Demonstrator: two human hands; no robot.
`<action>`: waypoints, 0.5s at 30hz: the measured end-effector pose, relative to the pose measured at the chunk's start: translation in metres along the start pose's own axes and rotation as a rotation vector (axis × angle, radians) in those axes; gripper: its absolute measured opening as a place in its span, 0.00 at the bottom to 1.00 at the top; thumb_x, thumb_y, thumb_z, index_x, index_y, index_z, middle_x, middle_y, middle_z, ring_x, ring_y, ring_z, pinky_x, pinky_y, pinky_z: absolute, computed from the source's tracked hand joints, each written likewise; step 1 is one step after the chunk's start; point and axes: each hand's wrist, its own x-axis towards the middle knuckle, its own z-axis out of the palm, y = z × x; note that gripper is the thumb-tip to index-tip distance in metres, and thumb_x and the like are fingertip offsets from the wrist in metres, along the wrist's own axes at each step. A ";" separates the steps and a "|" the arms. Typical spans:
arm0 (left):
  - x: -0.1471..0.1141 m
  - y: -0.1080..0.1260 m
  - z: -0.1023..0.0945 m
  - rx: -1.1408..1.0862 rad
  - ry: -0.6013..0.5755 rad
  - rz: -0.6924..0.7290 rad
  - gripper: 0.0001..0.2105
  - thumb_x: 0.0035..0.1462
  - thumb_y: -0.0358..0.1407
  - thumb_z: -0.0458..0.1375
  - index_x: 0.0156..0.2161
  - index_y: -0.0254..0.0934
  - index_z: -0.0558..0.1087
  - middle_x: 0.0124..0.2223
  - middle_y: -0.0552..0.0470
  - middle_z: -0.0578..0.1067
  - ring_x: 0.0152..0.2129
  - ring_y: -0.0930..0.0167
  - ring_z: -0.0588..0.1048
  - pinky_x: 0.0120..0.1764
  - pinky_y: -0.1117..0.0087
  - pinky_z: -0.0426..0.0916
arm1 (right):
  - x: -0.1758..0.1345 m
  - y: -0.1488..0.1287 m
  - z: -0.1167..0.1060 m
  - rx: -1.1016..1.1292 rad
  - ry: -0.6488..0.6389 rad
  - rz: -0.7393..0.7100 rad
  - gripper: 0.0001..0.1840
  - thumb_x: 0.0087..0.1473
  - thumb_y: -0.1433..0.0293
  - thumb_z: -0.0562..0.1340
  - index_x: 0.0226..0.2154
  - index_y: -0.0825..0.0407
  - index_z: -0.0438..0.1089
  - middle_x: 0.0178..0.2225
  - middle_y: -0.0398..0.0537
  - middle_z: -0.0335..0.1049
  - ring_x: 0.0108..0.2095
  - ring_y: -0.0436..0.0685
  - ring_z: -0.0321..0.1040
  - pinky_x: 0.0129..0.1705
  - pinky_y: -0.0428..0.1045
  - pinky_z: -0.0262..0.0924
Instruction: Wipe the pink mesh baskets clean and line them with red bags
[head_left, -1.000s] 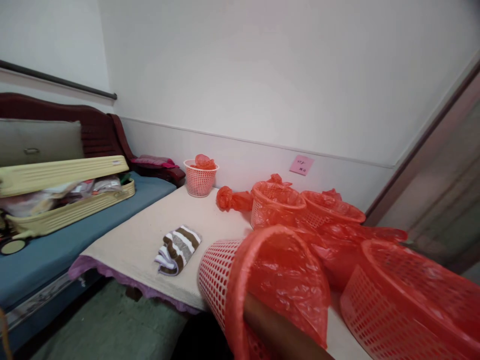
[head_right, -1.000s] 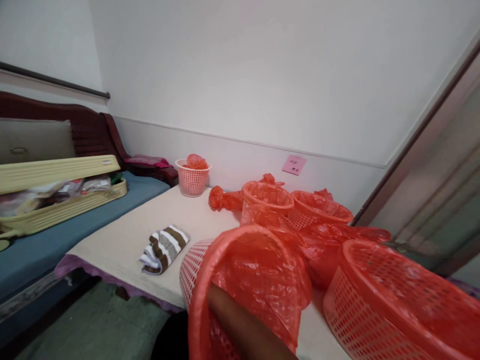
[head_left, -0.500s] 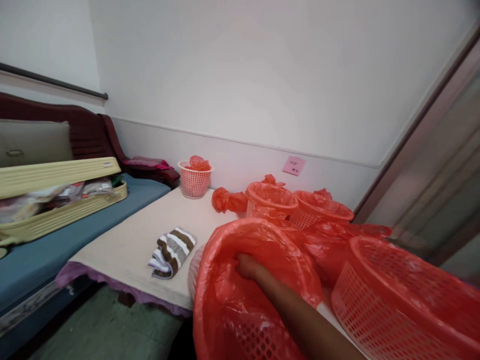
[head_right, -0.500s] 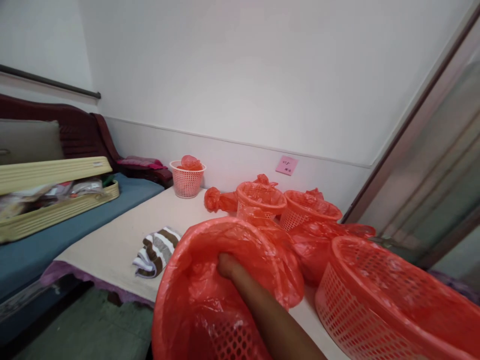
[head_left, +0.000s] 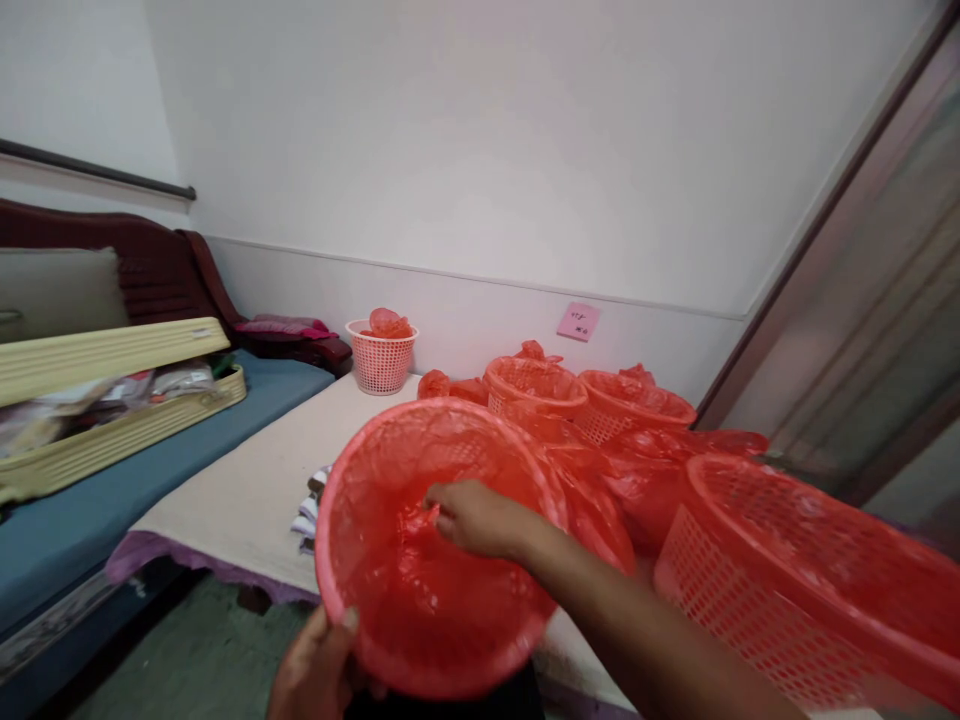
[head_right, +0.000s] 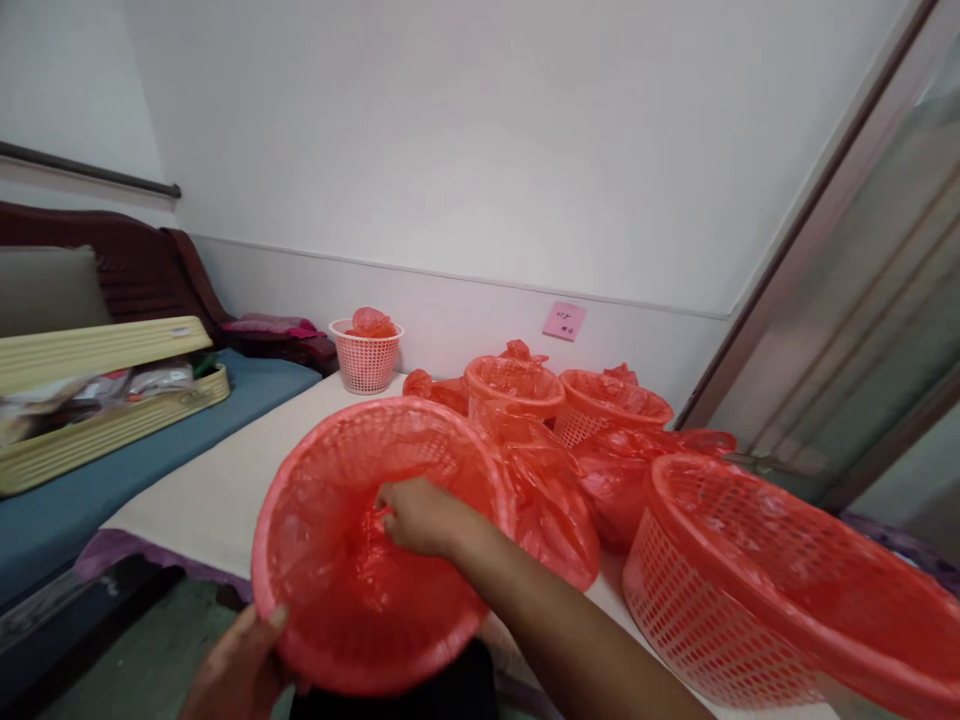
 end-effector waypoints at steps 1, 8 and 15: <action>0.011 0.009 -0.002 -0.060 0.012 0.019 0.13 0.46 0.47 0.67 0.28 0.41 0.74 0.22 0.55 0.71 0.19 0.71 0.69 0.22 0.72 0.68 | -0.002 -0.007 -0.012 -0.024 0.027 -0.040 0.10 0.36 0.74 0.63 0.26 0.45 0.74 0.23 0.41 0.70 0.28 0.55 0.65 0.36 0.51 0.57; 0.076 0.061 -0.027 -0.169 0.091 0.009 0.03 0.56 0.30 0.58 0.31 0.35 0.72 0.23 0.58 0.72 0.16 0.78 0.69 0.21 0.78 0.69 | -0.003 0.001 -0.083 -0.017 0.633 -0.176 0.15 0.54 0.65 0.55 0.44 0.50 0.68 0.41 0.50 0.71 0.42 0.59 0.68 0.48 0.56 0.59; 0.090 0.072 -0.018 -0.151 0.060 -0.002 0.06 0.58 0.27 0.54 0.31 0.33 0.71 0.22 0.57 0.74 0.15 0.78 0.71 0.19 0.79 0.69 | 0.012 0.044 -0.057 0.122 0.538 -0.100 0.17 0.51 0.63 0.58 0.43 0.51 0.71 0.45 0.53 0.73 0.48 0.61 0.68 0.53 0.58 0.58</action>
